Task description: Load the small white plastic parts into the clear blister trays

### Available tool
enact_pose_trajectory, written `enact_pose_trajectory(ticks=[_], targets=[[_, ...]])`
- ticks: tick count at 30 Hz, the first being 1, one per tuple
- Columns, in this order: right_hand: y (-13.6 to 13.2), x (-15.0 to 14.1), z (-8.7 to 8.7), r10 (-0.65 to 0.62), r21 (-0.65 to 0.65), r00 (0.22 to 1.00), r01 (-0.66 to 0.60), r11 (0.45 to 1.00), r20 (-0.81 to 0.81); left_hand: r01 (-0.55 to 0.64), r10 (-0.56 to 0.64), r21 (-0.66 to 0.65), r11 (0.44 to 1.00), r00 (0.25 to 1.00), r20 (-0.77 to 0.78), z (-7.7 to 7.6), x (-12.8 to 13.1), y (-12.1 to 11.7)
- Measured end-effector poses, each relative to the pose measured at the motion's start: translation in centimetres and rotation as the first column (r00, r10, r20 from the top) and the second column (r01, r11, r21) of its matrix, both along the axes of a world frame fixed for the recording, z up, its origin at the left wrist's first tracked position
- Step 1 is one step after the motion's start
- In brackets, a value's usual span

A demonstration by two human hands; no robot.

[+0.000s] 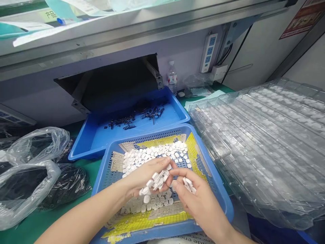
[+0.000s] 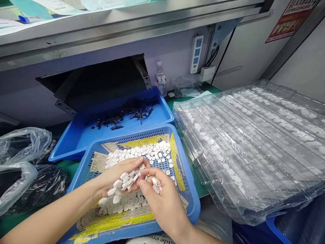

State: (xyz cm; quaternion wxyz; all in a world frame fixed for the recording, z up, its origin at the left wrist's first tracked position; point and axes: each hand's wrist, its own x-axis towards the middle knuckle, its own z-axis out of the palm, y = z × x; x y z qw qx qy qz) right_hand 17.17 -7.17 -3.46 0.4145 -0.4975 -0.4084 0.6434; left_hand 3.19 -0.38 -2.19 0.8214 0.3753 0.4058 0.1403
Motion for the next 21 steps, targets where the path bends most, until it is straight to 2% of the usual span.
enact_pose_trajectory(ticks=[2, 4, 7, 9, 12, 15, 18, 21], targets=[[0.2, 0.0, 0.1, -0.047, 0.16, 0.976, 0.013, 0.987, 0.211, -0.012, 0.012, -0.008, 1.0, 1.0, -0.022, -0.1, 0.1, -0.2], [0.3, -0.1, 0.1, -0.078, 0.304, 0.932, -0.036, 0.952, 0.354, -0.014, 0.013, -0.019, 1.0, 0.999, -0.041, -0.3, 0.3, -0.4], [0.4, -0.2, -0.1, -0.079, 0.501, 0.887, -0.182, 0.846, 0.455, -0.013, 0.011, -0.045, 0.999, 0.999, -0.038, -0.7, 0.4, -0.7], [0.6, -0.2, -0.1, -0.067, 0.573, 0.867, -0.266, 0.775, 0.494, -0.018, 0.015, -0.087, 0.996, 1.0, -0.024, -0.9, 0.5, -0.9], [0.9, 0.1, 0.3, -0.033, 0.555, 0.814, -0.365, 0.748, 0.58, 0.025, -0.032, -0.169, 0.985, 0.999, -0.043, -1.2, 0.6, -1.1], [1.3, 0.5, 0.8, 0.022, 0.504, 0.743, -0.476, 0.721, 0.669, 0.133, -0.15, -0.238, 0.962, 0.987, -0.055, -1.4, 0.8, -1.2], [1.8, 0.9, 0.9, 0.085, 0.47, 0.684, -0.582, 0.664, 0.725, 0.246, -0.262, -0.293, 0.924, 0.965, -0.018, -1.7, 0.9, -1.2], [2.2, 1.1, 0.8, 0.102, 0.482, 0.644, -0.66, 0.577, 0.759, 0.34, -0.341, -0.293, 0.894, 0.939, 0.049, -1.9, 0.8, -1.0]])
